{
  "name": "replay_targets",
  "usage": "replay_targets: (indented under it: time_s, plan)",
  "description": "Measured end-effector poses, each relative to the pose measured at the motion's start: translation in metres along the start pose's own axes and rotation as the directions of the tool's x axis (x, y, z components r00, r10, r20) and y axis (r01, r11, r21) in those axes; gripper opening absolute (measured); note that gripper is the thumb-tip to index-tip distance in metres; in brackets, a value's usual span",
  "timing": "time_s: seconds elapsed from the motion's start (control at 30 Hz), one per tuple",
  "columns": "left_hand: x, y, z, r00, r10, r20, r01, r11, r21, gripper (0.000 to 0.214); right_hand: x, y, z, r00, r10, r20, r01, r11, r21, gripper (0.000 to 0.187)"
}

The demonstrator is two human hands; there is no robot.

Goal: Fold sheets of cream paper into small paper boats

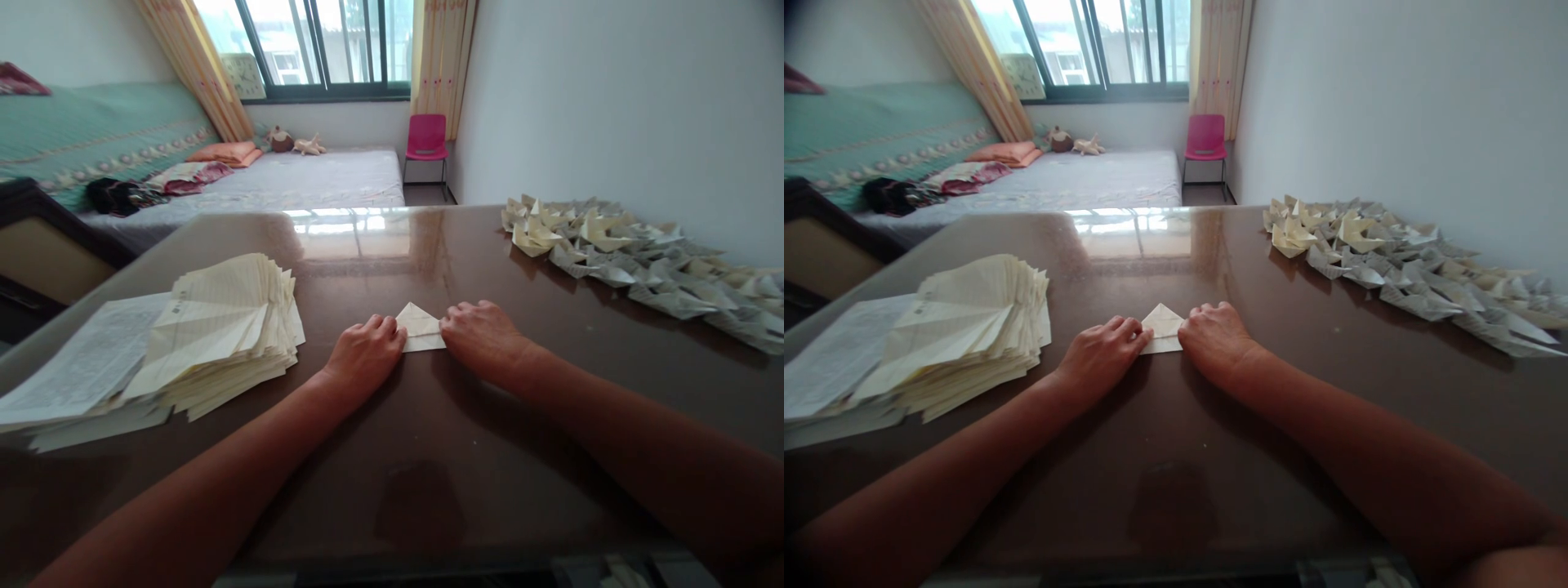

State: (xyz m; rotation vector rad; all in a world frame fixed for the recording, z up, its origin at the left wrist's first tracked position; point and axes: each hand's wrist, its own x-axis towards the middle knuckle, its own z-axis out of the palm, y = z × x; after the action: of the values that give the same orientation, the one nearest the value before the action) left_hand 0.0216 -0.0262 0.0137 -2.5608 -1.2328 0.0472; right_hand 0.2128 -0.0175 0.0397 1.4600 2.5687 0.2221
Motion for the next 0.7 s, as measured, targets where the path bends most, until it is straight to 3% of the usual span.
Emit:
replay_targets:
  time_s: [0.33,0.47,0.7]
  plan:
    - [0.003,0.0,0.004,0.999,0.024,-0.043,-0.023,0.999,0.041,0.016,0.007,0.007,0.008,0.996,0.038,-0.083,-0.037,0.999,0.014,0.02]
    - [0.003,-0.002,0.002,0.998,0.02,-0.066,-0.018,0.999,0.033,0.015,0.01,0.011,0.01,0.991,0.054,-0.12,-0.046,0.996,0.07,0.032]
    - [0.003,-0.003,0.006,0.991,-0.033,-0.127,0.036,0.999,0.022,0.018,0.021,0.022,0.026,0.979,0.121,-0.166,-0.053,0.93,0.364,0.041]
